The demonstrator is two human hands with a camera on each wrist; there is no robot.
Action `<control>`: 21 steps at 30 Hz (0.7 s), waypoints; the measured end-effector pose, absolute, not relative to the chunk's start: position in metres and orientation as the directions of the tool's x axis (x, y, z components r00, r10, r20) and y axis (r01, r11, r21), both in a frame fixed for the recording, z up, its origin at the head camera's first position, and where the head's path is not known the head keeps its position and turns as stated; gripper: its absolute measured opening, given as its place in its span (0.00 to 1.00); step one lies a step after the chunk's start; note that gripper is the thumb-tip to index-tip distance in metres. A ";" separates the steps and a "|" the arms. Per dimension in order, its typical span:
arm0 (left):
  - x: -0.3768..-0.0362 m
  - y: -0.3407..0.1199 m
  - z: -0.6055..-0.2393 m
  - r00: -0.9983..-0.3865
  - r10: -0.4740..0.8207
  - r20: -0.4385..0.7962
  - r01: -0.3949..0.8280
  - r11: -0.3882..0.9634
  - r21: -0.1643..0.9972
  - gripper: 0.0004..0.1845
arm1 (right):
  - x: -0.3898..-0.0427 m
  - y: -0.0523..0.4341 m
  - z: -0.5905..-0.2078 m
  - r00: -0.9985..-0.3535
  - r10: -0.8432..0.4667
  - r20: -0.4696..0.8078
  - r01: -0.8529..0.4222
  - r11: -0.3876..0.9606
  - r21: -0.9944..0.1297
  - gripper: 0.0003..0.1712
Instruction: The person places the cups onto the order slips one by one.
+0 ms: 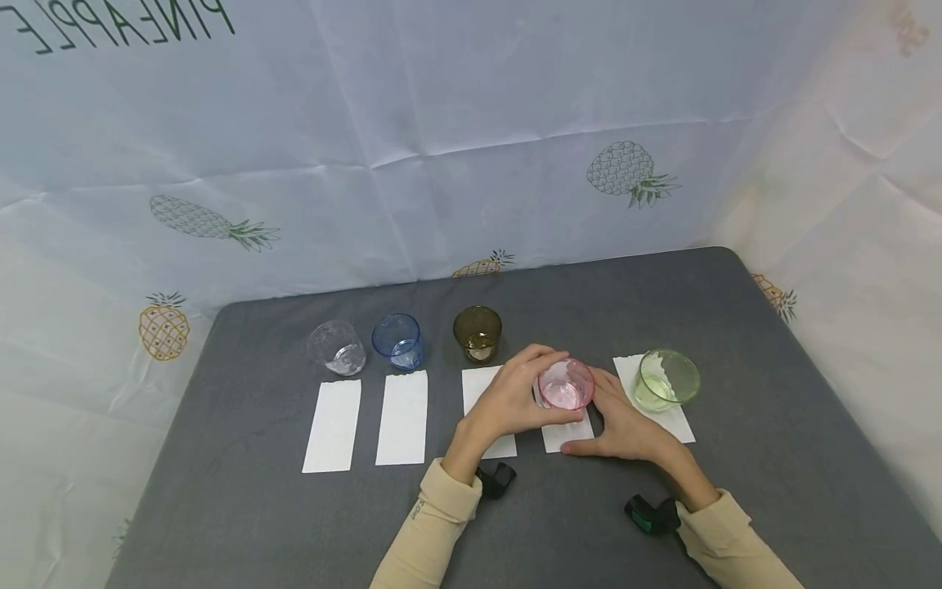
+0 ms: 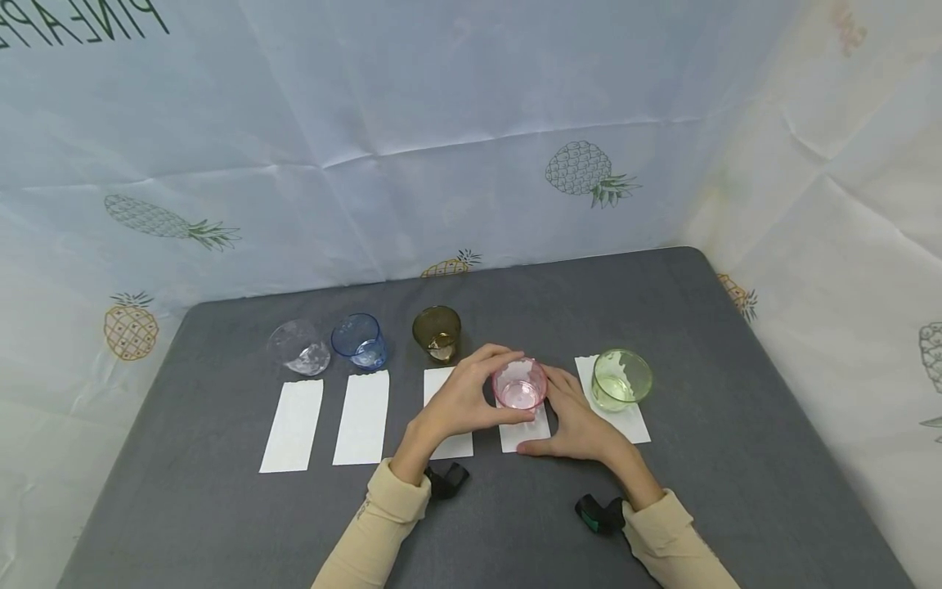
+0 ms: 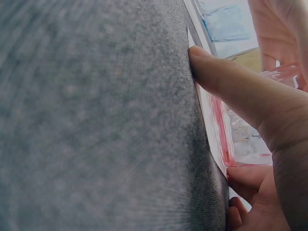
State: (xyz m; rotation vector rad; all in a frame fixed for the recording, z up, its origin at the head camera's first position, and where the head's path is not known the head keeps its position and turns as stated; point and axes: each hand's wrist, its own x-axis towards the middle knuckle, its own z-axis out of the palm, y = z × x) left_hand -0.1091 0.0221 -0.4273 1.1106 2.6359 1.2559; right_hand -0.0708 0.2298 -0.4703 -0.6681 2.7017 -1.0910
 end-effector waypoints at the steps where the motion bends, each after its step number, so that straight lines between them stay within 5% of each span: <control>1: -0.109 0.022 -0.427 -0.749 0.606 0.269 0.591 0.426 0.685 0.41 | -0.071 0.230 -0.471 -0.889 -0.457 0.027 -0.347 0.635 -0.690 0.64; 21: -0.109 0.024 -0.428 -0.761 0.593 0.265 0.583 0.446 0.679 0.42 | -0.071 0.231 -0.470 -0.893 -0.449 0.037 -0.343 0.623 -0.703 0.65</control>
